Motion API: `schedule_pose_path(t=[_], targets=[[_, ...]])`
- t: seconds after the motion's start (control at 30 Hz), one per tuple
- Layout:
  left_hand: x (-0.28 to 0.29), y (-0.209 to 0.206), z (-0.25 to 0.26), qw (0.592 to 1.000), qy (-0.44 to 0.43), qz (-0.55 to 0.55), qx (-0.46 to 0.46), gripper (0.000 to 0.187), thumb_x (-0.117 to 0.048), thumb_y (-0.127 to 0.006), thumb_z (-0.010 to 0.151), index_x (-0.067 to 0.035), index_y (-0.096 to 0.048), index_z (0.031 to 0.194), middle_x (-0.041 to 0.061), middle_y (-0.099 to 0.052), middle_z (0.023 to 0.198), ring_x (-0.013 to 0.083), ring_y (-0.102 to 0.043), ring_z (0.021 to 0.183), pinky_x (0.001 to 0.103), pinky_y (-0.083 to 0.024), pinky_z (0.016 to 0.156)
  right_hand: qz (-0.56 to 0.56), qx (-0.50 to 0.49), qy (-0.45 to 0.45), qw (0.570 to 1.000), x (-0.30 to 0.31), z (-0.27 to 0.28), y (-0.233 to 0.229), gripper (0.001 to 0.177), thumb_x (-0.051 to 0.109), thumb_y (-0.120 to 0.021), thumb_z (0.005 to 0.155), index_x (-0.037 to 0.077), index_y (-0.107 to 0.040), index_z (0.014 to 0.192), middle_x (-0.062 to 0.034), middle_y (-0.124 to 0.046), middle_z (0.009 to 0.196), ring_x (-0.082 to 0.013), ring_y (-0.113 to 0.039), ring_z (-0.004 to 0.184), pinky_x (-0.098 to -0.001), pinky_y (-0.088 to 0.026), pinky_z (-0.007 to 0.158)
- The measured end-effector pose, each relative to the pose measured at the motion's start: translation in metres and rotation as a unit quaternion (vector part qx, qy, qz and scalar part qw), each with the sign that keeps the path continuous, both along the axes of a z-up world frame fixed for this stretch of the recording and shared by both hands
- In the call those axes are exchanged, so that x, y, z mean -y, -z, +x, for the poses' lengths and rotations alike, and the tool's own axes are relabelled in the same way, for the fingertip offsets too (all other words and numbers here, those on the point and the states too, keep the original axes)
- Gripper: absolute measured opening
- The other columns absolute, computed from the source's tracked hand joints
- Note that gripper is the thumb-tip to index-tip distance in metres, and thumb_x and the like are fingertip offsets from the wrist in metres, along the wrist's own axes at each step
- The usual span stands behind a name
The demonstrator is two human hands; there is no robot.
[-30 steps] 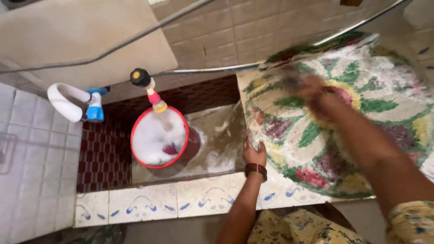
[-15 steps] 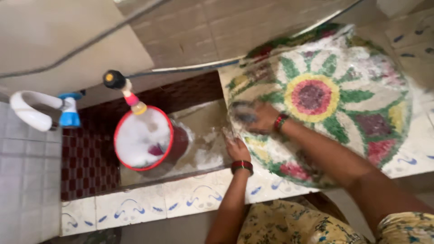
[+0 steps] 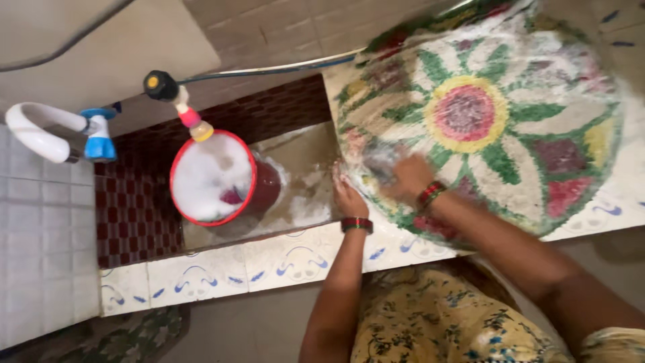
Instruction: The person washes a circular floral rug on a tiled surface by applying soap from a bucket and scrubbing the surface of the rug by hand.
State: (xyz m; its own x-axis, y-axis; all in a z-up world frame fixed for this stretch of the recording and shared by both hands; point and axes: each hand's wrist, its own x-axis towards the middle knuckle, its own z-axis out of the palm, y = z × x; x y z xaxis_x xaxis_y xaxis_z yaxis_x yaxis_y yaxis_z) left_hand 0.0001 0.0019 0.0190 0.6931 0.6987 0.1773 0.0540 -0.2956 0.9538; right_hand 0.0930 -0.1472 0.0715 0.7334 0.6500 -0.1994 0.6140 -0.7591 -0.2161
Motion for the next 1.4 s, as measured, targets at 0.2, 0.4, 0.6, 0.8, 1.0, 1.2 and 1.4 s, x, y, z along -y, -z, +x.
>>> schedule_pose_path(t=[0.2, 0.4, 0.6, 0.8, 1.0, 1.2, 1.4], targets=[[0.001, 0.001, -0.003, 0.998, 0.015, 0.059, 0.011, 0.039, -0.006, -0.045, 0.107, 0.004, -0.053, 0.143, 0.024, -0.062, 0.142, 0.0378, -0.061, 0.131, 0.042, -0.046, 0.110, 0.143, -0.078, 0.195, 0.967, 0.088, 0.032, -0.060, 0.061, 0.036, -0.070, 0.083, 0.041, -0.060, 0.143, -0.0135, -0.055, 0.153, -0.0360, -0.062, 0.116, -0.0491, -0.050, 0.098], [0.001, 0.009, -0.003, 0.996, 0.022, 0.077, 0.030, 0.038, -0.003, -0.045, 0.106, 0.005, -0.052, 0.142, 0.026, -0.062, 0.140, 0.0383, -0.061, 0.130, 0.043, -0.047, 0.110, -0.023, -0.061, 0.447, 0.892, 0.225, 0.063, -0.079, 0.075, 0.056, -0.061, 0.096, 0.032, -0.046, 0.166, -0.0334, -0.069, 0.131, -0.0487, -0.067, 0.114, -0.0548, -0.052, 0.102], [-0.002, 0.001, -0.003, 0.993, 0.025, 0.115, -0.011, 0.038, -0.006, -0.048, 0.105, 0.003, -0.054, 0.142, 0.026, -0.063, 0.138, 0.0410, -0.062, 0.127, 0.046, -0.048, 0.105, 0.034, -0.095, 0.068, 0.993, 0.031, -0.068, -0.044, 0.072, 0.050, -0.075, 0.074, 0.048, -0.053, 0.142, -0.0223, -0.046, 0.147, -0.0443, -0.053, 0.123, -0.0574, -0.042, 0.106], [-0.002, 0.000, -0.001, 0.985, 0.028, 0.162, -0.051, 0.040, -0.008, -0.053, 0.104, 0.004, -0.053, 0.142, 0.029, -0.063, 0.136, 0.0441, -0.060, 0.125, 0.047, -0.048, 0.104, 0.091, 0.069, 0.053, 0.992, 0.144, -0.002, -0.068, 0.074, 0.034, -0.071, 0.073, 0.042, -0.053, 0.144, -0.0057, -0.059, 0.149, -0.0320, -0.058, 0.126, -0.0583, -0.040, 0.104], [0.005, -0.012, -0.005, 0.984, 0.028, 0.174, -0.018, 0.054, -0.010, -0.057, 0.100, 0.008, -0.042, 0.149, 0.030, -0.056, 0.144, 0.0465, -0.056, 0.132, 0.048, -0.042, 0.111, -0.085, -0.126, 0.450, 0.880, 0.303, 0.044, -0.104, 0.072, 0.055, -0.061, 0.092, 0.039, -0.041, 0.159, -0.0247, -0.049, 0.146, -0.0436, -0.061, 0.116, -0.0467, -0.049, 0.101], [0.032, -0.036, -0.009, 0.951, 0.070, 0.276, -0.122, 0.063, -0.018, -0.064, 0.094, 0.005, -0.044, 0.150, 0.024, -0.047, 0.157, 0.0411, -0.043, 0.146, 0.050, -0.029, 0.123, -0.081, -0.186, 0.027, 0.979, 0.147, -0.077, -0.073, 0.075, 0.056, -0.069, 0.087, 0.059, -0.036, 0.154, -0.0162, -0.037, 0.160, -0.0362, -0.044, 0.142, -0.0547, -0.031, 0.120], [0.103, -0.030, -0.022, 0.851, 0.106, 0.373, -0.354, 0.073, -0.037, -0.058, 0.093, 0.001, -0.038, 0.152, 0.020, -0.022, 0.168, 0.0377, -0.019, 0.156, 0.062, -0.007, 0.122, 0.031, -0.085, 0.168, 0.982, 0.272, 0.012, -0.059, 0.053, 0.047, -0.056, 0.093, 0.051, -0.056, 0.146, 0.0077, -0.052, 0.157, -0.0263, -0.056, 0.134, -0.0530, -0.037, 0.121]])
